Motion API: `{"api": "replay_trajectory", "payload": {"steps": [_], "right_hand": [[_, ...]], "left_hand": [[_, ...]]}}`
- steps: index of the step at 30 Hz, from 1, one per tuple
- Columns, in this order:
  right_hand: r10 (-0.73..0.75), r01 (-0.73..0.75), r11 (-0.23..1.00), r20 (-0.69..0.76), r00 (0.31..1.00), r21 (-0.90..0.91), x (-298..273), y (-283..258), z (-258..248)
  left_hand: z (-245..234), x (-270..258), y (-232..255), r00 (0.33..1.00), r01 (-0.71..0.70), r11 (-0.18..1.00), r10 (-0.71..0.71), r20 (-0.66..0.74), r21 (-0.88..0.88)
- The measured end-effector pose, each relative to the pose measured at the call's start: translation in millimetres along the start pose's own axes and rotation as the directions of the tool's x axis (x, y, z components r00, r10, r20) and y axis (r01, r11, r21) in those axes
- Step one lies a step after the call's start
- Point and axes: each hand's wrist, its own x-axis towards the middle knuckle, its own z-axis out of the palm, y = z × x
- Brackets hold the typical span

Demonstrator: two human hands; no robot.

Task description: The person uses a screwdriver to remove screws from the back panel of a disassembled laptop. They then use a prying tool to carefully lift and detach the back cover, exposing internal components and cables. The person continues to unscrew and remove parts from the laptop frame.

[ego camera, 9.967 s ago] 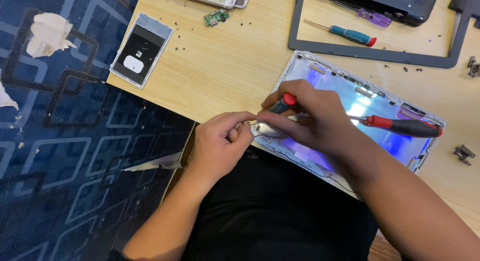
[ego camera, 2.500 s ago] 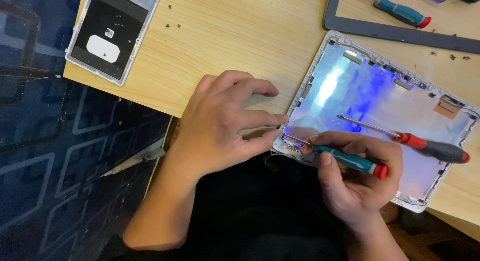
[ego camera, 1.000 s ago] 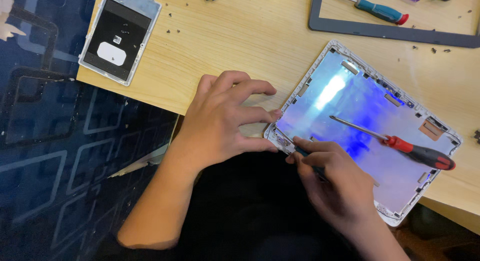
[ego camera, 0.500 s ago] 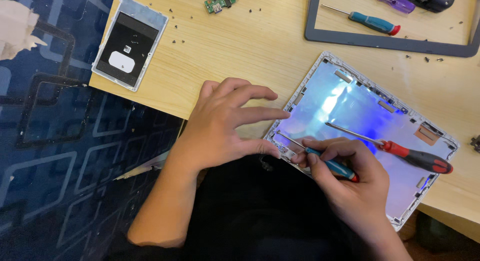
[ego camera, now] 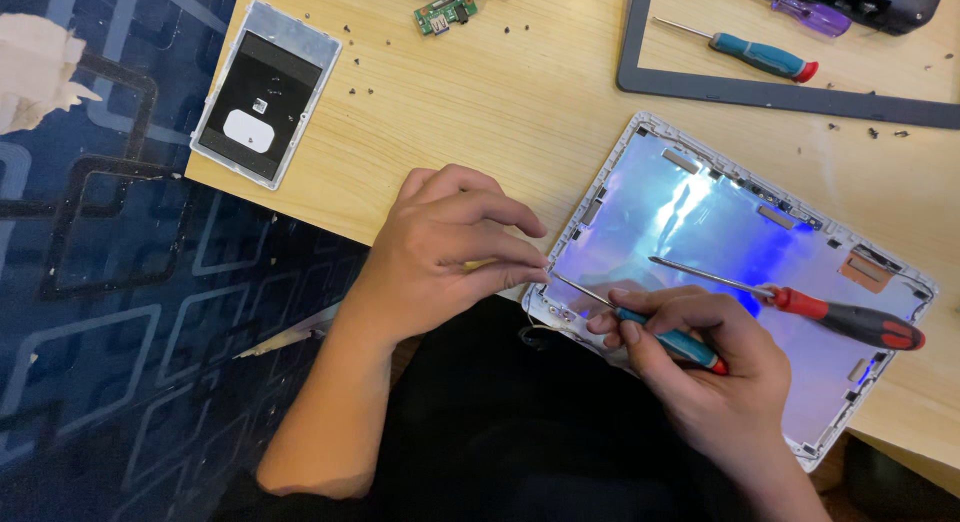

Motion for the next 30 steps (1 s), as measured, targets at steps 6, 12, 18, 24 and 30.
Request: {"api": "replay_trajectory", "payload": {"steps": [6, 12, 18, 24, 30], "right_hand": [[0.046, -0.045, 0.995, -0.014, 0.999, 0.087, 3.9, -6.7, 0.1], [0.193, -0.193, 0.976, 0.014, 0.981, 0.105, 10.1, -9.9, 0.2], [0.227, -0.228, 0.969, 0.017, 0.974, 0.095, 14.6, -13.9, 0.6], [0.215, -0.22, 0.969, 0.061, 0.975, 0.111, 28.9, -19.9, 0.8], [0.18, -0.185, 0.981, 0.069, 0.981, 0.061, 34.1, -23.2, -3.8]], "left_hand": [[-0.6, 6.3, 4.2, 0.993, 0.086, 0.993, -0.092, -0.079, -0.078], [7.2, 9.4, 4.9, 0.967, 0.199, 0.979, -0.204, -0.153, -0.048], [15.2, 11.0, 3.0, 0.96, 0.183, 0.978, -0.156, -0.232, 0.103], [15.2, 10.0, 5.5, 0.971, 0.179, 0.974, -0.151, -0.185, 0.142], [1.6, -0.9, 18.0, 0.988, 0.141, 0.989, -0.138, -0.062, 0.052]]}}
